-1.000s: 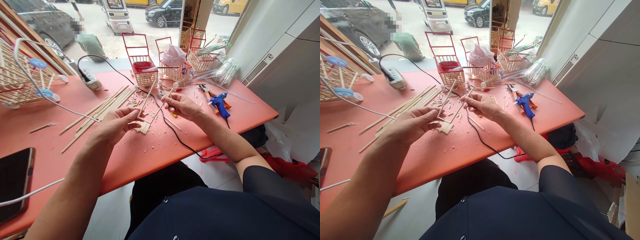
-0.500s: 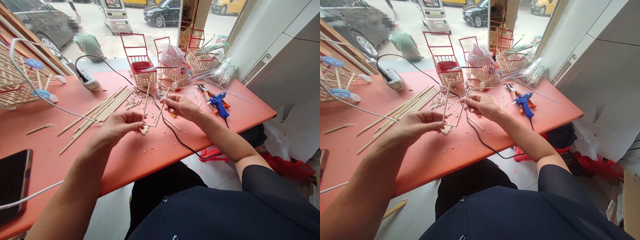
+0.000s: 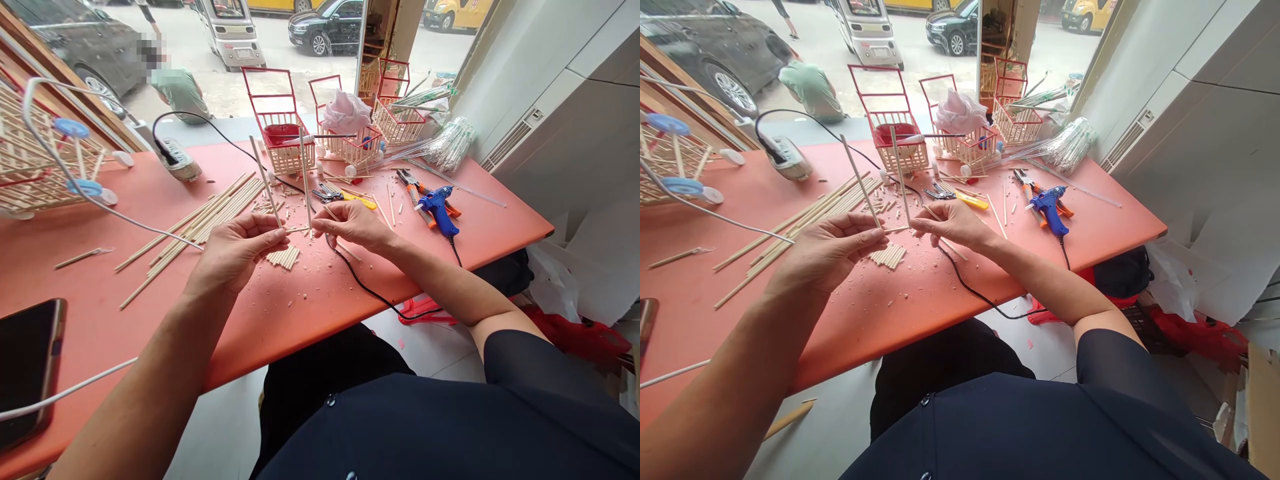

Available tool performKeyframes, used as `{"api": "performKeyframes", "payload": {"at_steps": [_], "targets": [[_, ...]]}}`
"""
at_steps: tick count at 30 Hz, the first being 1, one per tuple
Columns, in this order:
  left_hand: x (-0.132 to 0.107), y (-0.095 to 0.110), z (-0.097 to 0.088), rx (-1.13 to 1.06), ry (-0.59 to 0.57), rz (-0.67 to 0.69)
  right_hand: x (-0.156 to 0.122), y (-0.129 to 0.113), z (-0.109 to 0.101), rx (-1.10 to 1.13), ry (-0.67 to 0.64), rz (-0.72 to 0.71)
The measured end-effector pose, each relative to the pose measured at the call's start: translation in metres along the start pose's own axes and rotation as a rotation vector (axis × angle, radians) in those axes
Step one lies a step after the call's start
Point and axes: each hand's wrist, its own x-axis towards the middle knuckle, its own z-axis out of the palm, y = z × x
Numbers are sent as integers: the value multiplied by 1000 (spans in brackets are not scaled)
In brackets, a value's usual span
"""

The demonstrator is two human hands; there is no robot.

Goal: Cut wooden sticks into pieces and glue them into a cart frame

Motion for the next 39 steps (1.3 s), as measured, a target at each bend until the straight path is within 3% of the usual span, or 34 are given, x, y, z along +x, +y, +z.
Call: {"api": "performKeyframes", "payload": {"at_steps": [27,39], "targets": [[-11,-2,12,10,41,8,-6,0,5,-150,-69,-60],[-8,3,3,153,-58,-49,-6,2,0,-211,-91,-72]]}}
